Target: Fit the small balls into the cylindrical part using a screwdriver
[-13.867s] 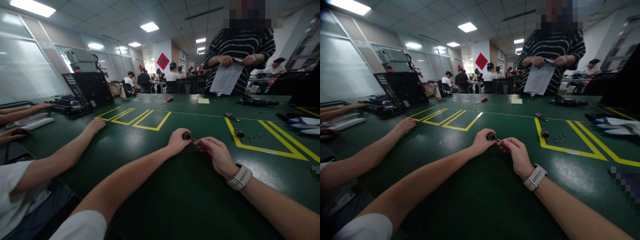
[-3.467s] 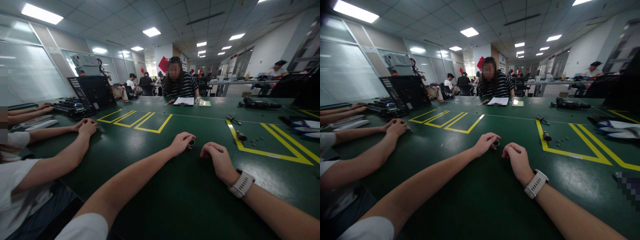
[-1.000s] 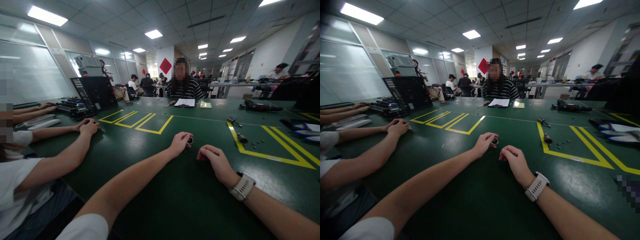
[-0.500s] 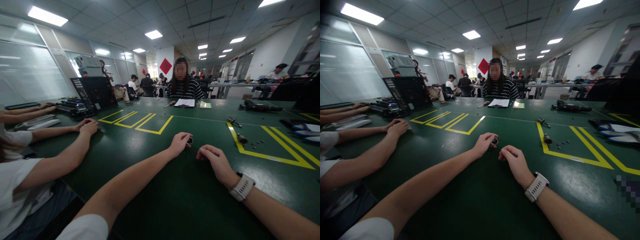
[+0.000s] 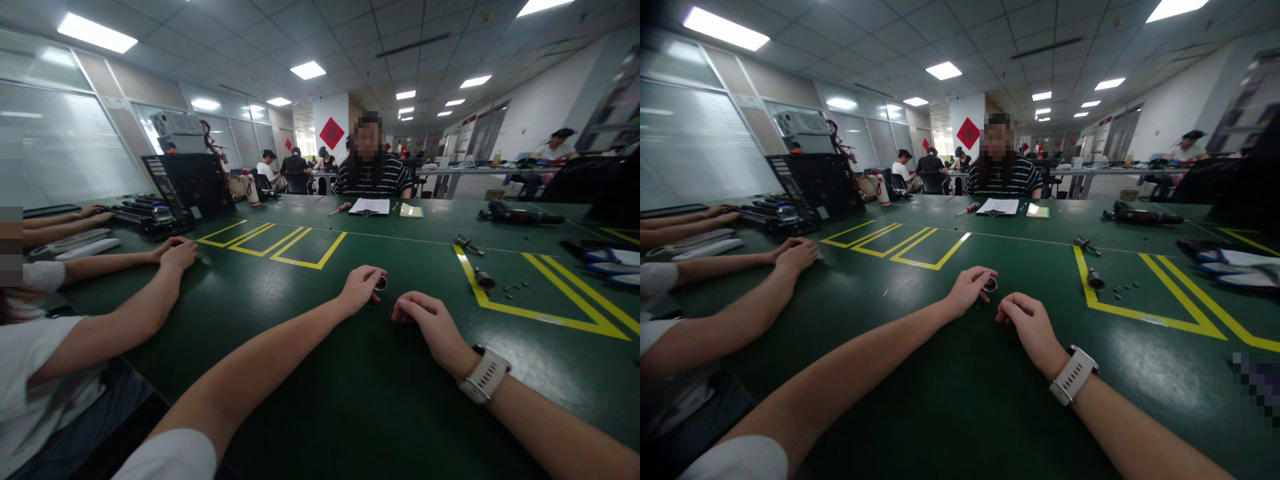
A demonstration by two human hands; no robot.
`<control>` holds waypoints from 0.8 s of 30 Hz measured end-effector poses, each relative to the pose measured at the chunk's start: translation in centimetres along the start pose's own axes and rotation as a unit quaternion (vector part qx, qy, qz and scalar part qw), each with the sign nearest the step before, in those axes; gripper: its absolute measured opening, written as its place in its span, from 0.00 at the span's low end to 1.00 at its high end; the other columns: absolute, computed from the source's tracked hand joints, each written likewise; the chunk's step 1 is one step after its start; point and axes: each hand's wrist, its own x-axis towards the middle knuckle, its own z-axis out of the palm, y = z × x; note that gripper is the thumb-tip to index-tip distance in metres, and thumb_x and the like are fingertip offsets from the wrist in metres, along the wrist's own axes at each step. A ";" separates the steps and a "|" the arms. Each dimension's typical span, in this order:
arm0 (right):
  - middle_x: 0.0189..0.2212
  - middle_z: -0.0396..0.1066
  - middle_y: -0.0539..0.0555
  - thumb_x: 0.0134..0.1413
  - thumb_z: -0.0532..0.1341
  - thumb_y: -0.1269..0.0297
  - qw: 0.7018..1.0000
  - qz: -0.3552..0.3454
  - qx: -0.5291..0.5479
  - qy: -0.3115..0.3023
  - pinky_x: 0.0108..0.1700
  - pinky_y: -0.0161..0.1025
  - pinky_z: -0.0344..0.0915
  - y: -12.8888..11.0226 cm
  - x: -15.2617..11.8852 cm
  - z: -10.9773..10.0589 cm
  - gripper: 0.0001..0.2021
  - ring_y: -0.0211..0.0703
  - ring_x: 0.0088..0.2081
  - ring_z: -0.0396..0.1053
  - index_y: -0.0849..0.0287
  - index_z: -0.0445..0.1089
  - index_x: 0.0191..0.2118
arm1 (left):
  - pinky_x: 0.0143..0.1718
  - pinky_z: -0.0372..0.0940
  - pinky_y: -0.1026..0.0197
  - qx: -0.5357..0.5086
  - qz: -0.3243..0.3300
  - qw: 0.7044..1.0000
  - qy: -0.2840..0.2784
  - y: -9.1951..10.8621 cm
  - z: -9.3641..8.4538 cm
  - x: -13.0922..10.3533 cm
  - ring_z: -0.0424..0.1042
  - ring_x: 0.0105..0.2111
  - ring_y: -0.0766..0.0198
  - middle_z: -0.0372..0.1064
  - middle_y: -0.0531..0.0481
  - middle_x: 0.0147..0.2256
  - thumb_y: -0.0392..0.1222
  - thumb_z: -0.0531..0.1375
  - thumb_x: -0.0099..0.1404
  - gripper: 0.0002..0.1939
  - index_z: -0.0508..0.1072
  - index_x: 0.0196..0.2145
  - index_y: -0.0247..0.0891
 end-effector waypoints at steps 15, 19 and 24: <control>0.23 0.69 0.51 0.52 0.55 0.59 1.000 0.002 -0.008 0.018 0.34 0.41 0.59 0.7 0.0 -0.1 0.11 0.43 0.29 0.65 0.58 0.68 0.24 | 0.14 0.61 0.74 0.064 0.006 0.998 -0.011 0.8 -0.1 -0.4 0.62 0.19 0.76 0.66 0.46 0.37 0.42 0.50 0.64 0.15 0.71 0.41 0.30; 0.23 0.69 0.51 0.52 0.55 0.60 1.000 -0.002 -0.009 0.018 0.34 0.41 0.59 0.6 0.2 0.0 0.11 0.43 0.29 0.65 0.58 0.68 0.24 | 0.14 0.61 0.74 0.067 0.005 0.998 -0.008 1.2 -0.1 -0.5 0.62 0.20 0.76 0.66 0.46 0.36 0.42 0.50 0.64 0.15 0.72 0.41 0.30; 0.22 0.69 0.51 0.51 0.55 0.60 1.000 -0.002 -0.008 0.028 0.33 0.40 0.59 0.5 0.1 0.1 0.12 0.42 0.29 0.64 0.58 0.68 0.23 | 0.13 0.60 0.74 0.075 -0.002 0.997 -0.006 0.9 0.0 -0.4 0.62 0.20 0.76 0.65 0.46 0.36 0.42 0.51 0.64 0.15 0.72 0.40 0.30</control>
